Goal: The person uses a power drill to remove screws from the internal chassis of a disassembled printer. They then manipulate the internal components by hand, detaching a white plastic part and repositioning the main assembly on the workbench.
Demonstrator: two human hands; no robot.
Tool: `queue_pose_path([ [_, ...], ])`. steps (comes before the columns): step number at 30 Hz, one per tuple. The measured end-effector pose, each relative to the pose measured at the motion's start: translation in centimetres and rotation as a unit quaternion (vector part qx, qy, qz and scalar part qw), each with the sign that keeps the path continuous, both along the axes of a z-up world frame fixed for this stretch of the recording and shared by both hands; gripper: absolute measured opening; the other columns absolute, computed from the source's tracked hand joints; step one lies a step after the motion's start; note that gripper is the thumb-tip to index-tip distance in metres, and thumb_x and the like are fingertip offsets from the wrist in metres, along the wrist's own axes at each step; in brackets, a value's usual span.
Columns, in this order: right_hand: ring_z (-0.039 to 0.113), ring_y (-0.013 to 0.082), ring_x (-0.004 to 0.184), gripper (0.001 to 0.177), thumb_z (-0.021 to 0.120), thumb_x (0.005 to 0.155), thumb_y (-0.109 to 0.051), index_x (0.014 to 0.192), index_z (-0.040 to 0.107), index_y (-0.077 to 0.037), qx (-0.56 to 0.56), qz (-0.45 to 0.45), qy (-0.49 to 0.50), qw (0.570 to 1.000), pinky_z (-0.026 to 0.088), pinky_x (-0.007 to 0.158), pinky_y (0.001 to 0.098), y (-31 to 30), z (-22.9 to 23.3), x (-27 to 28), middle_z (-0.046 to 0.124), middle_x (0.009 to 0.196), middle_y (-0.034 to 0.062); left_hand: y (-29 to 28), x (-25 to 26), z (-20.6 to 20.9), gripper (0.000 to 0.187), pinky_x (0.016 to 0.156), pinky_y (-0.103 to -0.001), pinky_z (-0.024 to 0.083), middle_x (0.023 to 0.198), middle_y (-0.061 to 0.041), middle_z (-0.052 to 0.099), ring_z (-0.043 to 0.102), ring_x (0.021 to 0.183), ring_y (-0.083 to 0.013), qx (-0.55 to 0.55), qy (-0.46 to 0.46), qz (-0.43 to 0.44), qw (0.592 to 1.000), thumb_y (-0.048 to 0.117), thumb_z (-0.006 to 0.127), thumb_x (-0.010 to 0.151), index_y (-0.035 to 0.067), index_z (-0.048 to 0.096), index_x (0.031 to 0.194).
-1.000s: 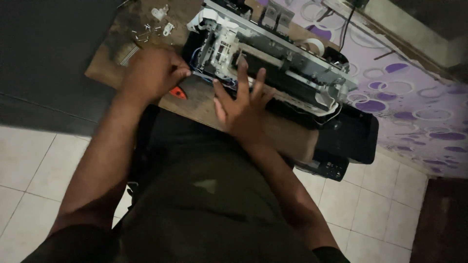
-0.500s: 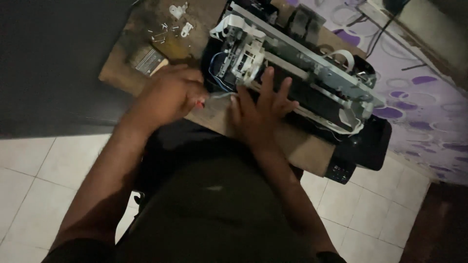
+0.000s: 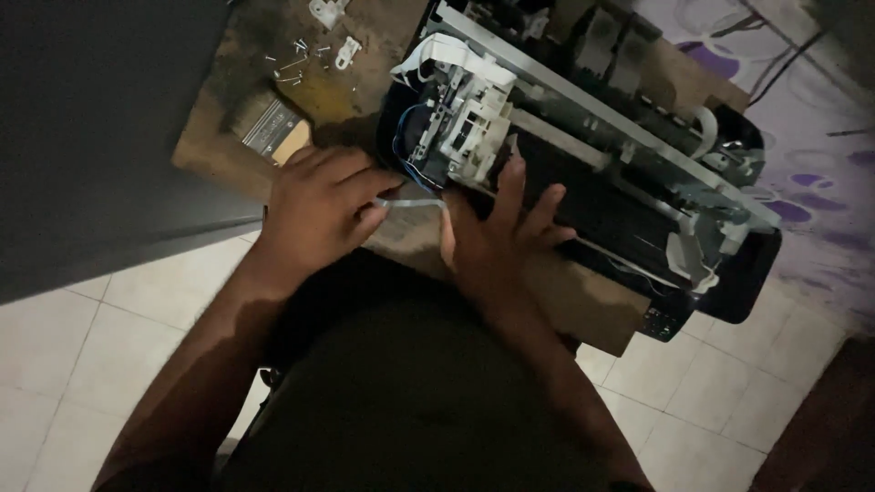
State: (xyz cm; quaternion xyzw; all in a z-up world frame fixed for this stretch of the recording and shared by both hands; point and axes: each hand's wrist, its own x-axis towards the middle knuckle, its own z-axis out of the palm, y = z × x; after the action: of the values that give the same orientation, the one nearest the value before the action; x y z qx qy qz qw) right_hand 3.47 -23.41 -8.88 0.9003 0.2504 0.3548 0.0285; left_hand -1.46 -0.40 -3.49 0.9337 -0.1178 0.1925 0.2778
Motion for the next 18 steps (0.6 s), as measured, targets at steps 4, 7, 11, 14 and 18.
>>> queue_pose_path([
  [4, 0.030, 0.0640, 0.143, 0.020, 0.050, 0.108, -0.063, 0.104, 0.068, -0.054, -0.061, 0.014, -0.018, 0.998, 0.006, 0.111, 0.0799, -1.3, 0.5, -0.1, 0.039, 0.163, 0.0223, 0.0, 0.2, -0.9, 0.033, 0.081, -0.045, 0.054, 0.097, -0.002, 0.066, 0.068, 0.092, -0.0282, -0.004, 0.014, 0.018, 1.000, 0.029, 0.075, 0.093, 0.020, 0.074, 0.125],
  [7, 0.014, 0.0614, 0.150, 0.026, 0.052, 0.108, -0.059, 0.098, 0.071, -0.044, 0.014, 0.039, 0.016, 0.999, -0.016, 0.116, 0.0685, -1.2, 0.5, -0.2, 0.035, 0.164, 0.0235, -0.4, 0.2, -0.9, 0.026, 0.081, -0.045, 0.053, 0.091, -0.002, 0.063, 0.068, 0.087, -0.0297, -0.048, -0.014, 0.015, 0.999, 0.032, 0.061, 0.103, 0.018, 0.077, 0.118],
  [11, 0.010, 0.0574, 0.151, 0.027, 0.060, 0.104, -0.067, 0.104, 0.076, -0.045, 0.057, 0.023, 0.015, 0.998, -0.018, 0.112, 0.0725, -0.8, -0.5, 0.2, 0.033, 0.165, 0.0185, -1.1, 0.5, -1.5, 0.021, 0.075, -0.045, 0.054, 0.086, 0.000, 0.062, 0.067, 0.082, -0.0300, -0.061, -0.035, 0.022, 0.997, 0.030, 0.068, 0.099, 0.020, 0.078, 0.116],
  [14, 0.020, 0.0537, 0.150, 0.027, 0.060, 0.105, -0.064, 0.107, 0.077, -0.043, 0.050, -0.015, -0.037, 0.998, -0.011, 0.117, 0.0693, 0.3, 0.3, 0.3, 0.041, 0.160, 0.0168, -1.3, 0.6, -1.8, 0.020, 0.074, -0.044, 0.053, 0.083, 0.001, 0.061, 0.067, 0.079, -0.0282, -0.070, -0.034, 0.035, 0.996, 0.025, 0.073, 0.095, 0.020, 0.078, 0.114],
  [18, 0.013, 0.0545, 0.152, 0.039, 0.058, 0.102, -0.073, 0.107, 0.077, -0.038, 0.067, 0.003, -0.038, 0.997, -0.012, 0.115, 0.0724, 0.5, -0.5, 0.4, 0.034, 0.164, 0.0192, -1.1, 1.1, -0.6, 0.028, 0.076, -0.046, 0.053, 0.083, -0.001, 0.062, 0.067, 0.077, -0.0297, -0.074, -0.016, 0.030, 0.997, 0.020, 0.075, 0.093, 0.017, 0.076, 0.121],
])
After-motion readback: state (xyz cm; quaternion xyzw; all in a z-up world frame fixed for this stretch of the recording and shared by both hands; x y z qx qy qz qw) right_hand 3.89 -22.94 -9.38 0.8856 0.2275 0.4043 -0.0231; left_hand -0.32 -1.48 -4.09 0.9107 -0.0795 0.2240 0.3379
